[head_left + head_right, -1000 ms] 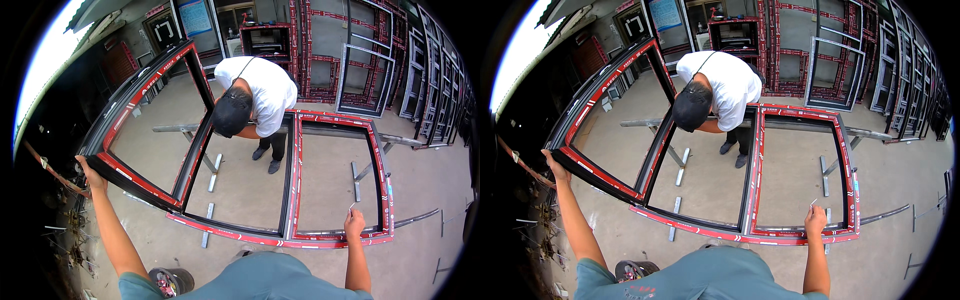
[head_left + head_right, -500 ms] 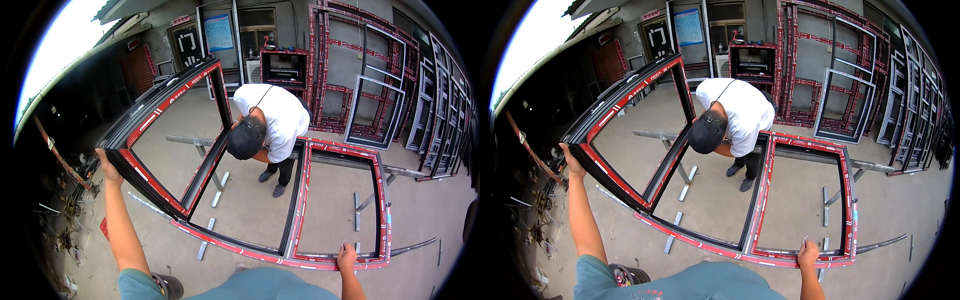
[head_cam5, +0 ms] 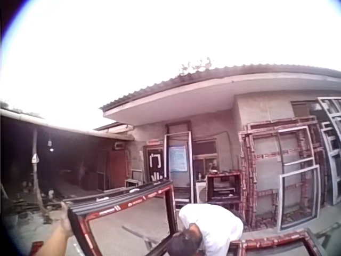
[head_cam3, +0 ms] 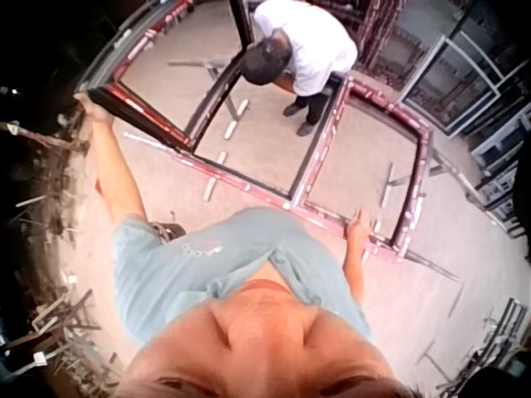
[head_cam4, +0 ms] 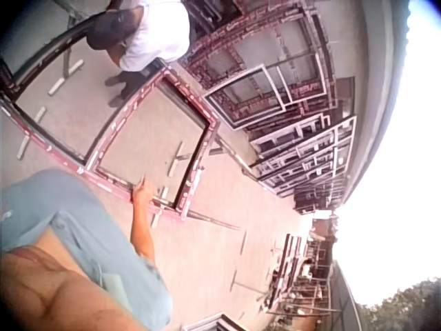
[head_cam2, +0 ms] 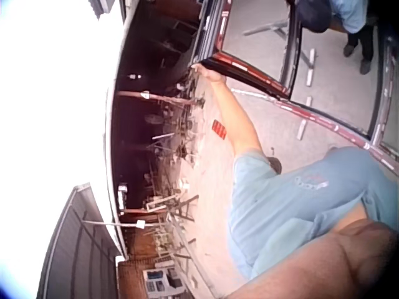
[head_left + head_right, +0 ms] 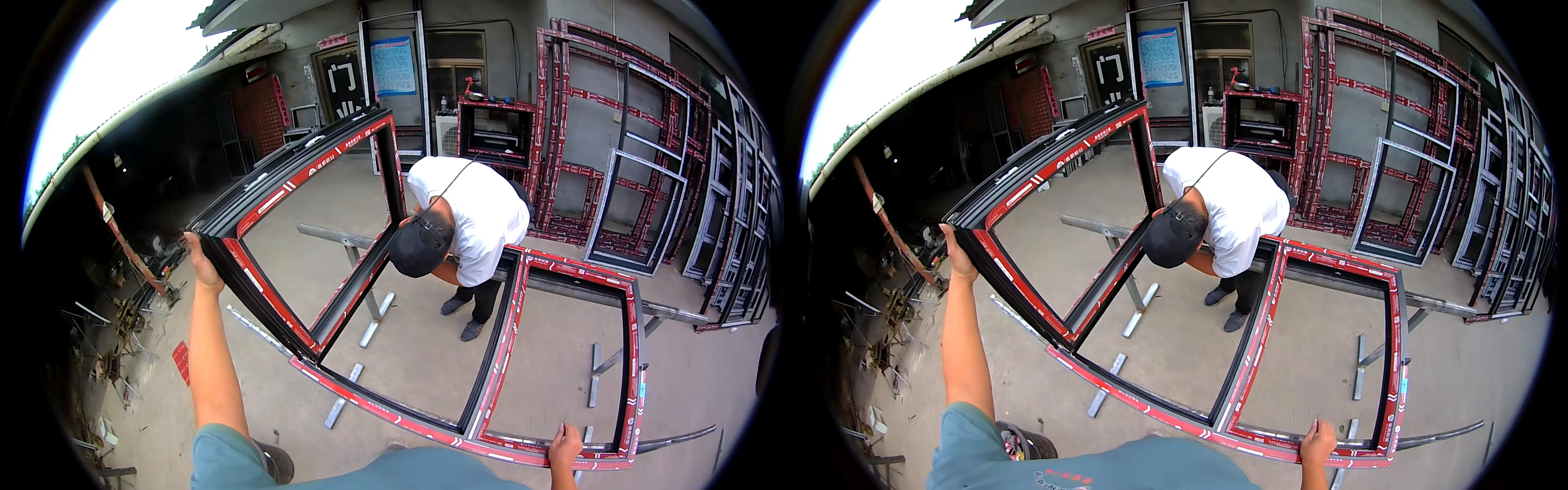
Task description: The person assembles a large window frame with a coworker, aligning and securing frame sections on a workbench. They use a small metal tool to adjust seals and fasteners along the frame edges, then flip the frame to continue assembly on the opposite side.
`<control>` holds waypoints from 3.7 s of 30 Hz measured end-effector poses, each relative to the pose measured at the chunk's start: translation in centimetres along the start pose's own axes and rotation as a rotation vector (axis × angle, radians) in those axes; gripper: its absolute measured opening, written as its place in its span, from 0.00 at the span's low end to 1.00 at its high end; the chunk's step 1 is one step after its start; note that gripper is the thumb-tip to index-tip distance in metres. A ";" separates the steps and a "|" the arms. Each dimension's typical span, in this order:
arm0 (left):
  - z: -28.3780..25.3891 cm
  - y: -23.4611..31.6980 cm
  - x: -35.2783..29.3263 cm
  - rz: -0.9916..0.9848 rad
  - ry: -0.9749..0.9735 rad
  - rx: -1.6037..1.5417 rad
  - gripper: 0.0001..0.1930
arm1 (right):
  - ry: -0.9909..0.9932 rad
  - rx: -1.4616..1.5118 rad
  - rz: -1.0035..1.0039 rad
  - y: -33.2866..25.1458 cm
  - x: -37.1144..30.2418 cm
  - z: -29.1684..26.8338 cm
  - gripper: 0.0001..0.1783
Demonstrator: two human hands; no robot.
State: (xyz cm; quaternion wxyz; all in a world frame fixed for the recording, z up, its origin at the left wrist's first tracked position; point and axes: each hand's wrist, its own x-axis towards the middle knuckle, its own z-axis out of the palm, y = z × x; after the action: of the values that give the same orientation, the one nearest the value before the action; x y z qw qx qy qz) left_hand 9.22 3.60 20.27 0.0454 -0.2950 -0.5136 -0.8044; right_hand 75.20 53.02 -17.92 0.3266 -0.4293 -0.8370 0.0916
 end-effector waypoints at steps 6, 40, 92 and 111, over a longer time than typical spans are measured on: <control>0.7 0.0 -0.2 -0.015 0.025 0.014 0.45 | 0.048 0.020 -0.058 1.0 -0.3 0.7 0.05; 0.0 -0.1 0.1 -0.038 0.043 0.071 0.41 | -0.003 -0.073 0.038 0.8 -0.3 0.7 0.07; -1.8 -0.5 0.8 -0.052 -0.033 0.029 0.39 | 0.021 -0.063 0.148 0.3 0.0 0.5 0.09; 0.5 -0.1 0.1 -0.030 0.089 0.043 0.42 | 0.034 -0.068 0.139 0.9 -0.3 0.8 0.08</control>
State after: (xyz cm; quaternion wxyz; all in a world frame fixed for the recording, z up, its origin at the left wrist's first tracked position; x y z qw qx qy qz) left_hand 9.31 4.13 20.43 0.0626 -0.2501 -0.5324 -0.8063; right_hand 75.42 53.51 -19.08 0.3186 -0.4986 -0.8024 0.0781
